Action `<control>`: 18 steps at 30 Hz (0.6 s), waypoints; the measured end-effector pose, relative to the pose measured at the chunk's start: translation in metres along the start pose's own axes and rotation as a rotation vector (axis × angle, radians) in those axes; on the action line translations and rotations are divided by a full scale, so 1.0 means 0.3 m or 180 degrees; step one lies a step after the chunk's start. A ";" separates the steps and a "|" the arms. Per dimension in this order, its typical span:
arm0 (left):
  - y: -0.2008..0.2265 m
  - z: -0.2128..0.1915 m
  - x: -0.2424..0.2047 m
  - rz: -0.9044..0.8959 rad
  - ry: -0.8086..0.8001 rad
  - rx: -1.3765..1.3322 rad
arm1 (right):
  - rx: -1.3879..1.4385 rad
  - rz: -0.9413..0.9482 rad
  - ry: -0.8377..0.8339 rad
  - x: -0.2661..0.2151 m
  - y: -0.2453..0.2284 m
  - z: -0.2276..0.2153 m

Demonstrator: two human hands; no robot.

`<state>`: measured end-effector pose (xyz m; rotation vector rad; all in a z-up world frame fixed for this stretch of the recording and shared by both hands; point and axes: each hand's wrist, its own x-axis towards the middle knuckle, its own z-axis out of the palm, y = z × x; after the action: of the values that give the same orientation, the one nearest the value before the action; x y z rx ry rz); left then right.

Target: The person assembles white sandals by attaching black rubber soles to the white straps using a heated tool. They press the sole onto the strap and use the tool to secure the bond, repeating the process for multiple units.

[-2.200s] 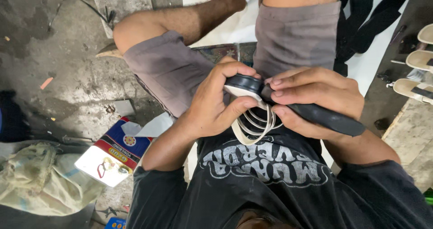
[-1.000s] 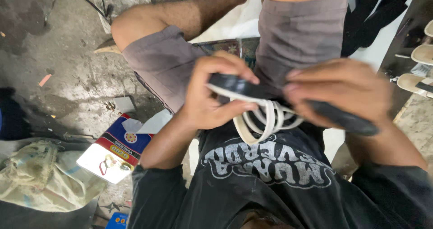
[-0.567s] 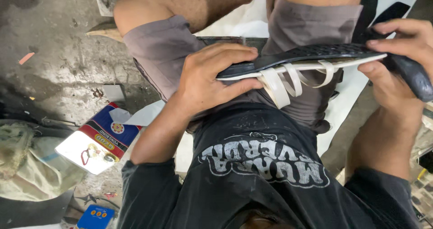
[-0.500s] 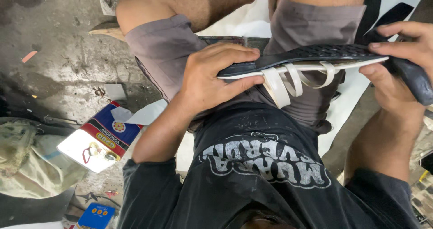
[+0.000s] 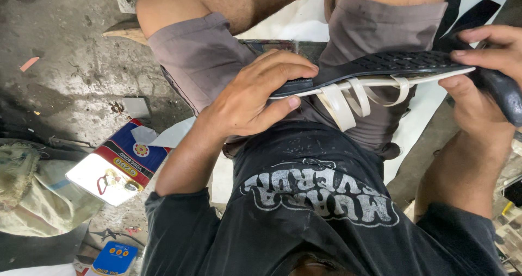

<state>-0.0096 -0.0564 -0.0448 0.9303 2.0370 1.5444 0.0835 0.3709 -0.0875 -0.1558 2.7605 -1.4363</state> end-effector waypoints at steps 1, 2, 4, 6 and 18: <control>-0.003 0.000 -0.002 0.0018 -0.0027 -0.0019 | -0.0058 -0.0045 -0.0019 0.006 -0.007 0.000; -0.006 0.000 -0.006 0.0037 -0.0054 -0.0037 | -0.0116 -0.0090 -0.0038 0.014 -0.016 0.000; -0.015 -0.004 -0.026 0.0023 -0.0054 -0.0180 | -0.0076 -0.0081 0.0073 0.029 -0.044 0.012; -0.037 0.009 -0.047 -0.0063 0.0092 -0.0408 | 0.0201 0.0150 0.0412 0.041 -0.087 0.044; -0.060 0.360 -0.035 -0.1111 0.0790 -0.3494 | 0.1436 0.0283 -0.0033 0.106 -0.433 0.303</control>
<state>0.0663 0.0059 -0.0945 -0.0404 1.0373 2.1870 0.0681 0.2196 -0.0328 -0.0281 2.3216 -1.9690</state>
